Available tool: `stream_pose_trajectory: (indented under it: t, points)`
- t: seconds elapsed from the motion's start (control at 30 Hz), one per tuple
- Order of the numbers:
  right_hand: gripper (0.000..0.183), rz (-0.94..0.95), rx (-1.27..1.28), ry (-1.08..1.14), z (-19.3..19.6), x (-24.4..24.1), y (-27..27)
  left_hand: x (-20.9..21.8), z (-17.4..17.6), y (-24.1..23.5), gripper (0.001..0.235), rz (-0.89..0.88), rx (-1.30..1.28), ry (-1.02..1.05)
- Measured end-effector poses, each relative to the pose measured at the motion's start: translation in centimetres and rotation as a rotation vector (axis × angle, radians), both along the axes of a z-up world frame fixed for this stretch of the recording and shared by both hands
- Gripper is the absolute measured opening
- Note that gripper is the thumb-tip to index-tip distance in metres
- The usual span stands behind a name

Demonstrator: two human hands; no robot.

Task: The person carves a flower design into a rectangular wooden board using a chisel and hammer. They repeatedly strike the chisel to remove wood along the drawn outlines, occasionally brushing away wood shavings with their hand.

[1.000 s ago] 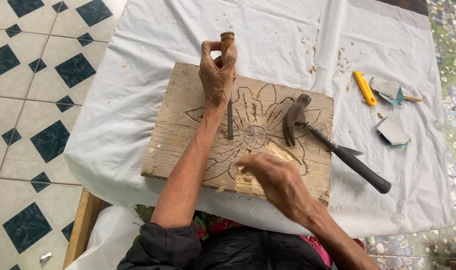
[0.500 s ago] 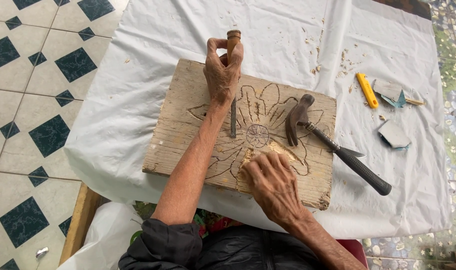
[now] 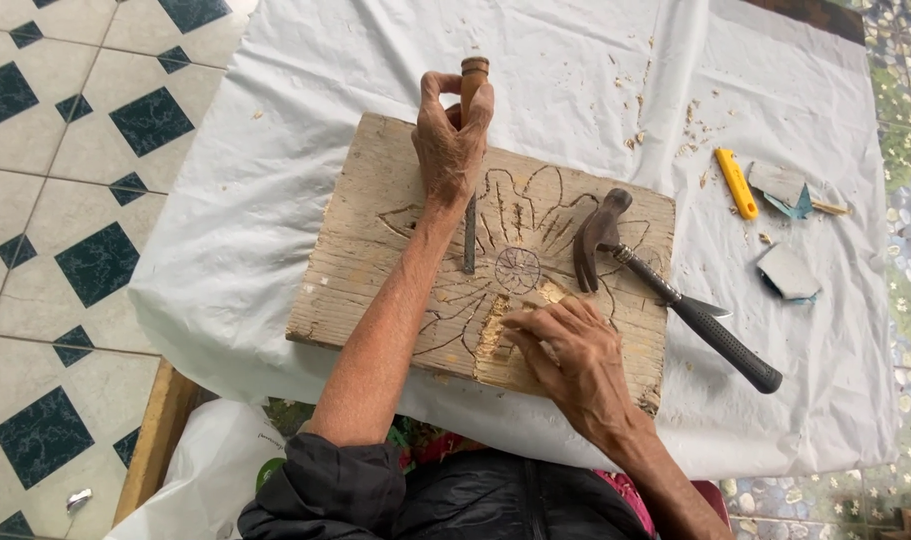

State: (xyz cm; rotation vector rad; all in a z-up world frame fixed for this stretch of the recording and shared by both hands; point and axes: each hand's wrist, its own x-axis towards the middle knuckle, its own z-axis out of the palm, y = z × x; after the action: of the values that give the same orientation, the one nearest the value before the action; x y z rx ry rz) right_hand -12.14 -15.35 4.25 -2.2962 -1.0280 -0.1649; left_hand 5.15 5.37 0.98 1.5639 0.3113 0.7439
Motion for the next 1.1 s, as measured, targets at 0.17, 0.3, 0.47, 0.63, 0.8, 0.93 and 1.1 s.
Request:
stream_pose_trajectory:
  t: [0.17, 0.3, 0.47, 0.63, 0.8, 0.93, 1.1]
  points:
    - [0.017, -0.038, -0.150, -0.163, -0.6, -0.7, 1.2, 0.3, -0.3, 0.0, 0.031, 0.018, 0.047, -0.014]
    - [0.009, -0.042, -0.101, -0.203, 0.7, -0.9, 2.9, -0.3, 0.4, 0.1, 0.035, 0.002, 0.012, 0.025]
    - [0.016, -0.038, -0.216, -0.034, -0.1, -0.3, 2.6, -0.3, 0.4, -0.1, 0.035, -0.007, -0.017, 0.042]
    - [0.014, 0.001, -0.273, -0.159, -2.3, -1.0, 2.3, -0.1, 0.3, 0.0, 0.037, 0.011, 0.030, 0.040]
    - [0.005, 0.046, -0.165, -0.057, 0.6, 0.8, -0.2, 0.1, -0.1, 0.0, 0.033, 0.003, 0.021, 0.047]
    - [0.033, 0.076, -0.193, -0.184, 0.6, 2.1, -1.2, 0.4, -0.5, 0.0, 0.035, -0.002, 0.023, 0.076]
    - [0.039, 0.172, -0.290, -0.097, 1.6, 1.4, 0.0, 0.8, -1.1, 0.0, 0.036, 0.029, 0.036, 0.047]
